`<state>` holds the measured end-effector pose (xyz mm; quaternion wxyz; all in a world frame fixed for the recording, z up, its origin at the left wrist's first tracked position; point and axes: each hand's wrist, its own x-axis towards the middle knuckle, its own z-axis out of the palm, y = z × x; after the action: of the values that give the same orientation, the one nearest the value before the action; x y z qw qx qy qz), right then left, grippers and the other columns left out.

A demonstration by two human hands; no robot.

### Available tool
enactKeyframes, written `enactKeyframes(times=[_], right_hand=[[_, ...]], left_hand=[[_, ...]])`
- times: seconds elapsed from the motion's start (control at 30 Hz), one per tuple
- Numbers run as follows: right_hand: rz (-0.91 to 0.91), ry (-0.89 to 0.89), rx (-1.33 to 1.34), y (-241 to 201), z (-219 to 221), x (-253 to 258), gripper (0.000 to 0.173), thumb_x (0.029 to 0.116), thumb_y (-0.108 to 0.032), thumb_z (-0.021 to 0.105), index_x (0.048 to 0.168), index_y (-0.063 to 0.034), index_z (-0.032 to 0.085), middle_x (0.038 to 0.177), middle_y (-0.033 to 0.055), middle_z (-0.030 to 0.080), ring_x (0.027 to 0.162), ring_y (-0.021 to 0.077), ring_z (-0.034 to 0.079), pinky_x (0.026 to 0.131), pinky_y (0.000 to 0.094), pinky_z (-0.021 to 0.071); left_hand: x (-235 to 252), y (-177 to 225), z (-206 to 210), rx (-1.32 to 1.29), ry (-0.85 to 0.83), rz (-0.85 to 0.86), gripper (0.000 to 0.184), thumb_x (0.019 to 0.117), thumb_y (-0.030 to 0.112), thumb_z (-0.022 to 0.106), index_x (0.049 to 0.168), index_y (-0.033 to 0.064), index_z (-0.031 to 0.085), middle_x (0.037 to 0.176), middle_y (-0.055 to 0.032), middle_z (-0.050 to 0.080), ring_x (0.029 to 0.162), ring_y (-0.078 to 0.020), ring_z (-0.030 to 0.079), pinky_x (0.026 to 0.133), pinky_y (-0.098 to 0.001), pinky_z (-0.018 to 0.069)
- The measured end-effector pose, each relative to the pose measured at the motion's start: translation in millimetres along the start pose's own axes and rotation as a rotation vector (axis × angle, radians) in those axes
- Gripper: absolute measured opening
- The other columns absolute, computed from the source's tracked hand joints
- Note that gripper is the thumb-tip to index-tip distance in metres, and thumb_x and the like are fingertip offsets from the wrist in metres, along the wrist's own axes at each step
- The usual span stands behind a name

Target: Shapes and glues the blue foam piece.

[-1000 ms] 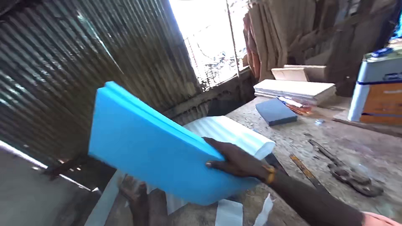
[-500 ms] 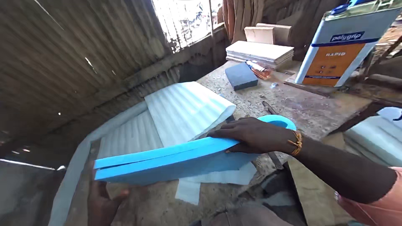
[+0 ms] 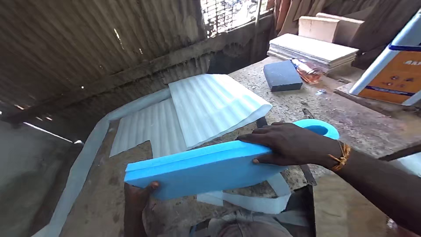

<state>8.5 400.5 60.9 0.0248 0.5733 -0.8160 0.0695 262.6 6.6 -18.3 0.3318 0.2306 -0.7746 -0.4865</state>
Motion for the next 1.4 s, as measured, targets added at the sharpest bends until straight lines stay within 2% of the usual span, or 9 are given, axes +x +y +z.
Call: enactKeyframes(times=[0.27,0.5,0.67,0.77,0.83,0.93,1.03,1.23,1.4], right_hand=[[-0.013,-0.099,-0.045,-5.0,2.9,27.0,0.066,0.0906,-0.064,0.061,0.151,-0.0406,0.047,0.123,-0.0053,0.069,0.109,0.0190,0.067,0.087,0.0493,0.0563],[0.355,-0.372,-0.109,62.2,-44.9,-6.7,0.093,0.0607,-0.066,0.090,0.139,-0.0316,0.055,0.119,-0.0010,0.067,0.102,0.0223,0.067,0.084,0.0536,0.0556],[0.540,0.115,0.910,101.3,7.7,-55.4,0.072,0.0652,-0.028,0.092,0.131,-0.0177,0.064,0.112,0.0051,0.073,0.096,0.0186,0.071,0.083,0.0385,0.0622],[0.602,0.544,1.300,86.6,82.0,-72.6,0.088,0.0639,-0.054,0.093,0.133,-0.0159,0.055,0.105,0.0021,0.073,0.090,0.0151,0.073,0.077,0.0365,0.0636],[0.548,0.608,1.428,79.4,107.6,-80.5,0.087,0.0630,-0.056,0.093,0.130,-0.0160,0.055,0.103,0.0013,0.074,0.091,0.0151,0.073,0.079,0.0382,0.0633],[0.488,0.453,1.357,71.0,102.6,-89.3,0.085,0.0627,-0.046,0.096,0.130,-0.0131,0.056,0.110,-0.0013,0.073,0.102,0.0116,0.070,0.090,0.0359,0.0605],[0.566,0.579,1.251,63.2,93.9,-85.0,0.088,0.0638,-0.039,0.096,0.133,-0.0051,0.052,0.110,0.0042,0.073,0.101,0.0162,0.072,0.089,0.0380,0.0620],[0.597,0.873,1.031,45.7,60.1,-68.0,0.101,0.0502,-0.066,0.094,0.124,-0.0086,0.055,0.094,-0.0047,0.073,0.081,0.0063,0.072,0.072,0.0281,0.0635],[0.605,0.959,0.846,23.0,41.9,-62.7,0.090,0.0536,-0.074,0.087,0.111,-0.0092,0.063,0.085,-0.0084,0.072,0.074,0.0026,0.070,0.066,0.0252,0.0625]], left_hand=[[-15.4,-32.2,6.0,-0.082,0.084,-0.098,0.116,0.0595,0.052,0.092,0.136,-0.0154,0.036,0.109,-0.0082,0.067,0.093,-0.0006,0.068,0.084,-0.0225,0.0596],[-7.6,-26.9,12.9,0.035,0.114,-0.091,0.114,0.0600,0.056,0.090,0.136,-0.0145,0.042,0.114,-0.0157,0.068,0.100,-0.0079,0.068,0.091,-0.0282,0.0581],[-5.3,-29.2,17.4,0.008,0.123,-0.137,0.118,0.0586,0.055,0.090,0.140,-0.0137,0.039,0.120,-0.0190,0.066,0.105,-0.0122,0.067,0.094,-0.0311,0.0567],[1.7,-30.7,19.6,0.010,0.122,-0.176,0.119,0.0595,0.057,0.089,0.143,-0.0105,0.039,0.124,-0.0206,0.065,0.109,-0.0170,0.067,0.098,-0.0368,0.0558],[7.9,-30.2,21.5,0.015,0.117,-0.184,0.114,0.0613,0.055,0.089,0.143,-0.0090,0.041,0.123,-0.0205,0.065,0.109,-0.0190,0.067,0.097,-0.0393,0.0558],[17.0,-37.0,24.4,0.016,0.113,-0.160,0.111,0.0630,0.052,0.090,0.143,-0.0078,0.040,0.124,-0.0210,0.065,0.109,-0.0211,0.067,0.097,-0.0421,0.0565],[24.0,-36.3,23.3,0.009,0.105,-0.149,0.108,0.0651,0.049,0.088,0.144,-0.0085,0.040,0.124,-0.0230,0.064,0.110,-0.0240,0.066,0.097,-0.0441,0.0552],[22.7,-9.0,-0.2,0.007,0.146,-0.053,0.098,0.0717,0.046,0.083,0.140,-0.0102,0.043,0.122,-0.0225,0.064,0.107,-0.0202,0.067,0.095,-0.0415,0.0557],[8.8,7.0,-32.7,0.028,0.138,-0.065,0.101,0.0723,0.060,0.080,0.140,-0.0076,0.045,0.118,-0.0169,0.066,0.102,-0.0133,0.068,0.091,-0.0367,0.0580]])
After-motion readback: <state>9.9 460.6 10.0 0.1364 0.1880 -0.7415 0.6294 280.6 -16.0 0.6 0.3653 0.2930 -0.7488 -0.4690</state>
